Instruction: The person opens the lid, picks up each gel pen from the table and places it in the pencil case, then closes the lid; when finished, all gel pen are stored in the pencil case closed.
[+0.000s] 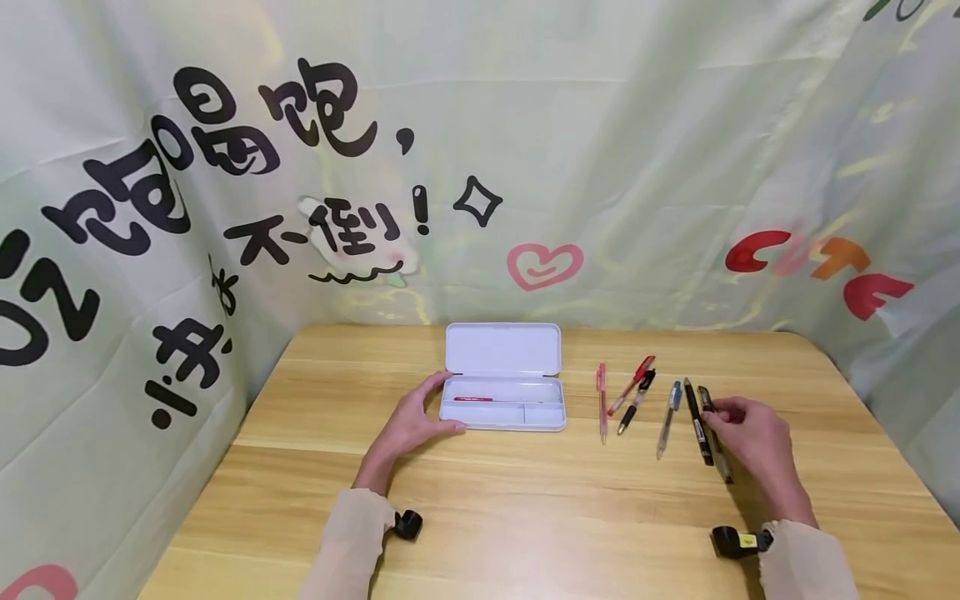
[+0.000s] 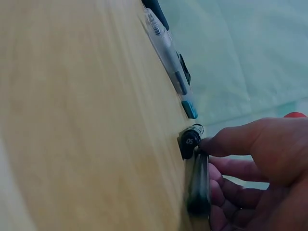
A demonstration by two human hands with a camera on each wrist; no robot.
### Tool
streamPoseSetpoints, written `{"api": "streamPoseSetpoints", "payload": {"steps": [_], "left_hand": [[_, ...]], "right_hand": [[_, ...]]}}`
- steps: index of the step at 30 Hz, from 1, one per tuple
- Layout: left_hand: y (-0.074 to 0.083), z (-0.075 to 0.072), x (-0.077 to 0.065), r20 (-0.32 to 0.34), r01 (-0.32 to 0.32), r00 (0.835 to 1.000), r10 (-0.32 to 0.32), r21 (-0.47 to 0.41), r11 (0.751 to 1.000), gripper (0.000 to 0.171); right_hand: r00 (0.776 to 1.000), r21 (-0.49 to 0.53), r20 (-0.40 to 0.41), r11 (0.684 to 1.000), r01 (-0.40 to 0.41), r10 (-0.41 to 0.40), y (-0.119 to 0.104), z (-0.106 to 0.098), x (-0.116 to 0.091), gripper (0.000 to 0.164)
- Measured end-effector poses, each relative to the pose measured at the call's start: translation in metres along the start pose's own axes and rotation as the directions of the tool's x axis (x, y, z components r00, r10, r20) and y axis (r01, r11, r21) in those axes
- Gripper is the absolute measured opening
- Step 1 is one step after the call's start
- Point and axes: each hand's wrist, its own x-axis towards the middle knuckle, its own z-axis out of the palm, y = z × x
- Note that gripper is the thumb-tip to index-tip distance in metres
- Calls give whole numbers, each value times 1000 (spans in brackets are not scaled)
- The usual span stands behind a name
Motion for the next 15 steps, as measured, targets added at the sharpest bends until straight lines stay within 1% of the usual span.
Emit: {"api": "streamPoseSetpoints", "payload": {"steps": [3,7,10,13,15], "left_hand": [[0,0,0,0,-6,1000,6,2,1000,95],[1,-1,1,-5,-10,1000,9,-9,1000,94],[1,-1,0,-9,-16,1000,16,-12,1000,93],[2,-1,0,-6,-18,1000,18,-11,1000,94],[2,-1,0,-4,-20,1000,20,-7,1000,94]], "right_hand": [[1000,-9,-8,1000,-15,15,-1,1,0,36],[1000,-35,-30,999,7,-8,-2,3,0,33],[999,-32,-41,999,15,-16,-2,1,0,31],[999,33,-40,999,-17,19,-3,-3,-1,35],[998,104,-27,994,-46,49,-5,-7,-2,41]]}}
